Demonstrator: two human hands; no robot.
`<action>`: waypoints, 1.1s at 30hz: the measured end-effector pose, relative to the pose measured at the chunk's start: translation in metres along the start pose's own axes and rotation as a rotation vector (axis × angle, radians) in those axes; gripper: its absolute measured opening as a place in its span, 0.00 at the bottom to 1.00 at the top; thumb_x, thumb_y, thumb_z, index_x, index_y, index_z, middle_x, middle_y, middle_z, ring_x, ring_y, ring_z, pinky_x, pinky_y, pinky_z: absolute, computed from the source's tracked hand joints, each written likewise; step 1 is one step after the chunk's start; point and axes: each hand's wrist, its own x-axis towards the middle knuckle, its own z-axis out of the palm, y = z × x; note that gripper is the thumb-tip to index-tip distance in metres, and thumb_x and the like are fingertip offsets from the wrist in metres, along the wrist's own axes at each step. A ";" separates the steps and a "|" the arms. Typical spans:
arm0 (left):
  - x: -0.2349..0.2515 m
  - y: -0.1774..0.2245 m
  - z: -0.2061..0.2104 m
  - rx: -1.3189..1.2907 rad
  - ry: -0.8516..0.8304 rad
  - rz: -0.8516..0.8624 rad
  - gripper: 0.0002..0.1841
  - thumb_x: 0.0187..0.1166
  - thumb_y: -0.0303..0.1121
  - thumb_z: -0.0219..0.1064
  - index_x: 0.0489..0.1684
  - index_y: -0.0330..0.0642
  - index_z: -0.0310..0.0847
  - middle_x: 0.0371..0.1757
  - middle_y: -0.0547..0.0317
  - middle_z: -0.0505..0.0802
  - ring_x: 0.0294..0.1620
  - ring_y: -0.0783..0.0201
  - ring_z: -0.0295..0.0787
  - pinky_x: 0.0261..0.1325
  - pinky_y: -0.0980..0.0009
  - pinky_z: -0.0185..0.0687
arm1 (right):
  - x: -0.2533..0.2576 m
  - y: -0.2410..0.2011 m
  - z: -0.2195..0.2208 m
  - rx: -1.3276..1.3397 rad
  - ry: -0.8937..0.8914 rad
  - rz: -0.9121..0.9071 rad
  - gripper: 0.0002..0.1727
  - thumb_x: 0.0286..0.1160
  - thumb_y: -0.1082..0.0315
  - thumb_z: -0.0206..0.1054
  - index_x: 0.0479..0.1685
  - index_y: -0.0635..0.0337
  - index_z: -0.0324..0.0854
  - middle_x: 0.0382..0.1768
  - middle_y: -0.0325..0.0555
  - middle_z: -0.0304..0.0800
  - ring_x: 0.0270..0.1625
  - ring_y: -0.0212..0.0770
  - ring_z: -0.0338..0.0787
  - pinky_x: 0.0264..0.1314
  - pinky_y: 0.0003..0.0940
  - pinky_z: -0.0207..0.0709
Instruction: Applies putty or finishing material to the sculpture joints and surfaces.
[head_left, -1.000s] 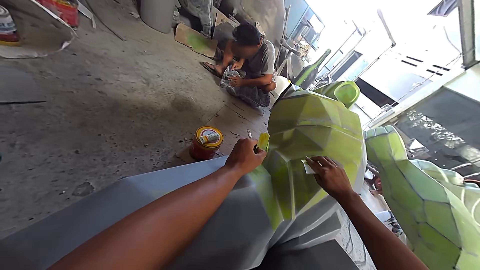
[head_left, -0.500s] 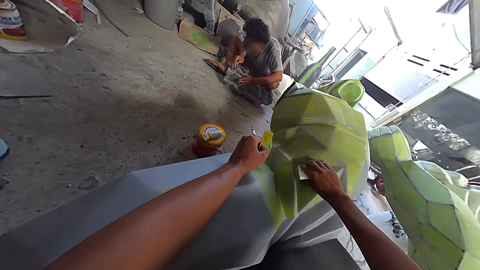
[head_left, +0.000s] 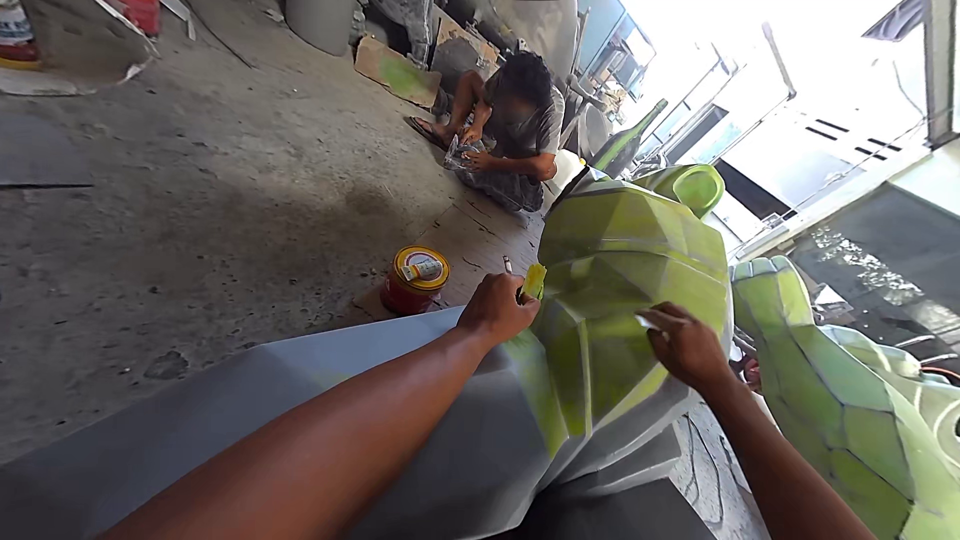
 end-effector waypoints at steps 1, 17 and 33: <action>0.000 0.000 0.000 -0.002 -0.001 0.000 0.13 0.77 0.40 0.69 0.21 0.48 0.83 0.19 0.64 0.83 0.23 0.65 0.80 0.28 0.60 0.76 | 0.001 0.007 -0.005 0.006 0.035 0.031 0.20 0.75 0.72 0.64 0.62 0.48 0.91 0.57 0.45 0.92 0.54 0.49 0.93 0.47 0.59 0.88; -0.001 0.001 0.000 0.005 -0.012 -0.011 0.14 0.77 0.41 0.68 0.20 0.49 0.82 0.19 0.64 0.82 0.22 0.64 0.79 0.27 0.60 0.75 | 0.004 0.015 0.006 -0.134 -0.001 -0.056 0.21 0.73 0.73 0.68 0.65 0.47 0.90 0.58 0.44 0.91 0.59 0.48 0.91 0.54 0.52 0.88; 0.000 0.000 0.001 0.022 -0.016 0.004 0.15 0.77 0.40 0.69 0.18 0.48 0.79 0.19 0.63 0.81 0.22 0.64 0.78 0.27 0.60 0.74 | -0.027 0.025 0.016 -0.124 -0.124 -0.126 0.15 0.75 0.69 0.65 0.54 0.45 0.93 0.50 0.38 0.91 0.55 0.43 0.90 0.53 0.47 0.87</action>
